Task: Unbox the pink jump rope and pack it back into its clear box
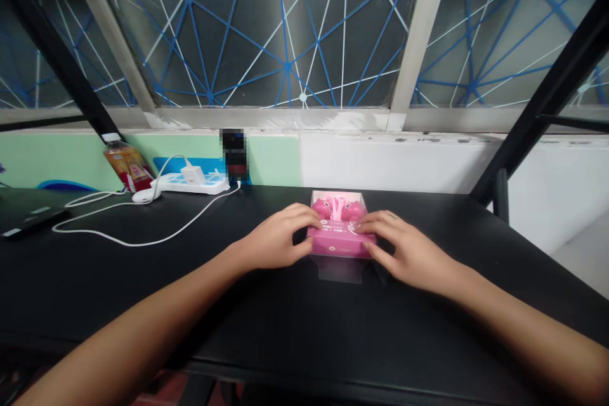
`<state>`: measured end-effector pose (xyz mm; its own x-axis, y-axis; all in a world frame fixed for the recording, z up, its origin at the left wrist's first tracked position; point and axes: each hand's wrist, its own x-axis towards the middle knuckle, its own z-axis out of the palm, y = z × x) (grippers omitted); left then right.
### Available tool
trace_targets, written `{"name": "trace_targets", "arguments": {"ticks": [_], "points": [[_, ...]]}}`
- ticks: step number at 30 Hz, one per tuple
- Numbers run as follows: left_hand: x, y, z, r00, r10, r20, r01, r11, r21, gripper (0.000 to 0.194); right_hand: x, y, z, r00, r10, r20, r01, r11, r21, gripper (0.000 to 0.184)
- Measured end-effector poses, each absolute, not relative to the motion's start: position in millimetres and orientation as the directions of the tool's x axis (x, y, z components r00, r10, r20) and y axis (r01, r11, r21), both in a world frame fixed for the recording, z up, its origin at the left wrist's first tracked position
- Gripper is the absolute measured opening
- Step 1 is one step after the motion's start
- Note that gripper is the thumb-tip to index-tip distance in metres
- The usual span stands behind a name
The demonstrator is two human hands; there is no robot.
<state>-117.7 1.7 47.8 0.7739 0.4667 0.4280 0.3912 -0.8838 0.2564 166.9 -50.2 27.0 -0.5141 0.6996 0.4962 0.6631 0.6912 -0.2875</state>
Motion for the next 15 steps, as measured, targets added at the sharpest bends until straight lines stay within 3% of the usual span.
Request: {"name": "trace_targets", "arguments": {"ticks": [12, 15], "points": [[-116.6, 0.0, 49.9, 0.768, 0.481, 0.424, 0.406, -0.876, 0.260, 0.021, 167.5, -48.5, 29.6, -0.515, 0.707, 0.485, 0.679, 0.681, -0.272, 0.023], [-116.9, 0.2, 49.9, 0.766, 0.485, 0.423, 0.403, -0.874, 0.271, 0.021, 168.5, -55.6, 34.5, -0.551, 0.713, 0.434, 0.668, 0.688, -0.283, 0.030]]}}
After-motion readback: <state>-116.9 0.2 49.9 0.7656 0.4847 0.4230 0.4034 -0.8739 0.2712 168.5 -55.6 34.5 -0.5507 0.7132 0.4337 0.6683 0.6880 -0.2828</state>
